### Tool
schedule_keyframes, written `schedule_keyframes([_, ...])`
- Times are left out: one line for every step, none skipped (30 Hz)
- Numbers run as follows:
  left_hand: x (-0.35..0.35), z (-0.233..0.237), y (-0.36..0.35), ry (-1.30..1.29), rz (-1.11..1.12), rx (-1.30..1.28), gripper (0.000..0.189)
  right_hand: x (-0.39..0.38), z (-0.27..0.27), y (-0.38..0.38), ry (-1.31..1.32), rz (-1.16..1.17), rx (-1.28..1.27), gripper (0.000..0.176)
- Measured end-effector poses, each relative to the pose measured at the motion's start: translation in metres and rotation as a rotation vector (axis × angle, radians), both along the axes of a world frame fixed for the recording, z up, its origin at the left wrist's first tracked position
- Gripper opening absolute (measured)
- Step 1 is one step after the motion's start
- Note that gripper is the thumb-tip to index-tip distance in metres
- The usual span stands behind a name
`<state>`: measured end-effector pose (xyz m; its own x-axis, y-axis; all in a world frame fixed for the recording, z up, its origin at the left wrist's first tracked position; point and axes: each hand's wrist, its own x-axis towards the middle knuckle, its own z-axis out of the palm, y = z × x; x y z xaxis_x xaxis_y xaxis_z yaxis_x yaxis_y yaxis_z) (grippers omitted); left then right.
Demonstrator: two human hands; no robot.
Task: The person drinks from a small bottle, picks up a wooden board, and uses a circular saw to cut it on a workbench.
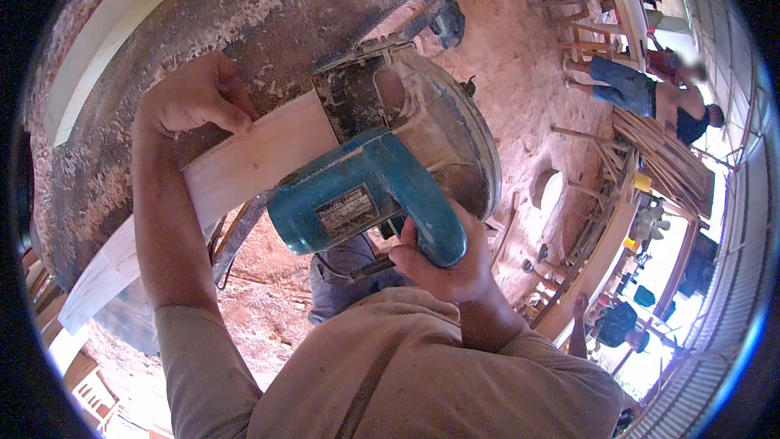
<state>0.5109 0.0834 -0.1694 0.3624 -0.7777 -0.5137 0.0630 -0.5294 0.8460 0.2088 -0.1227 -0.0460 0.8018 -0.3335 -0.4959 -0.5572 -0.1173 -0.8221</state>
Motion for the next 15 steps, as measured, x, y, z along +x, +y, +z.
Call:
schedule_keyframes([0.0002,0.0006,-0.0002,-0.015,-0.017,0.023,0.034,0.0007,-0.0002,0.0002,-0.001,0.001,0.0,0.029])
schedule_keyframes([0.0002,0.0008,0.0001,-0.015,-0.017,0.023,0.034,0.001,-0.0005,0.0005,-0.002,-0.009,0.013,0.028])
schedule_keyframes([-0.0002,0.0007,0.0005,-0.004,-0.008,0.015,0.034,0.0011,-0.0007,0.0007,-0.002,-0.02,0.026,0.028])
schedule_keyframes([-0.0006,0.0005,0.0008,0.008,0.003,0.008,0.034,0.0014,-0.001,0.0,-0.001,-0.02,0.026,0.028])
schedule_keyframes([-0.0007,0.0011,0.0003,0.01,0.002,0.008,0.034,0.0014,-0.0012,-0.0009,-0.004,-0.009,0.044,0.028])
schedule_keyframes([-0.0004,0.0024,-0.0011,-0.045,-0.028,0.027,0.035,0.0018,-0.0011,-0.0016,-0.007,0.002,0.062,0.028])
schedule_keyframes([0.0002,0.0036,-0.0017,-0.101,-0.057,0.046,0.035,0.0026,-0.0008,-0.0016,-0.006,0.001,0.061,0.028])
schedule_keyframes([0.0004,0.0042,-0.0014,-0.1,-0.058,0.045,0.035,0.0033,-0.0004,-0.0009,-0.009,0.001,0.054,0.028])
schedule_keyframes([0.0002,0.0048,-0.0012,-0.084,-0.06,0.03,0.034,0.0036,0.0,0.0,-0.012,0.0,0.045,0.029])
schedule_keyframes([-0.0001,0.0055,-0.0013,-0.068,-0.062,0.014,0.033,0.0038,0.0003,0.0008,-0.011,-0.003,0.042,0.029])
schedule_keyframes([0.0,0.0055,-0.0014,-0.066,-0.065,0.011,0.033,0.0041,0.0003,0.0019,-0.029,-0.022,0.051,0.029])
schedule_keyframes([0.0,0.0054,-0.0012,-0.067,-0.065,-0.001,0.032,0.0041,0.0001,0.0028,-0.046,-0.042,0.061,0.03])
schedule_keyframes([0.0,0.0055,-0.0012,-0.068,-0.063,-0.012,0.031,0.0043,-0.0003,0.0027,-0.045,-0.044,0.058,0.03])
schedule_keyframes([-0.0002,0.0066,-0.0014,-0.067,-0.065,-0.014,0.031,0.0047,-0.0012,0.0022,-0.069,-0.036,0.06,0.03])
schedule_keyframes([-0.0006,0.0079,-0.0016,-0.073,-0.07,-0.001,0.03,0.0051,-0.0022,0.0019,-0.093,-0.027,0.062,0.031])
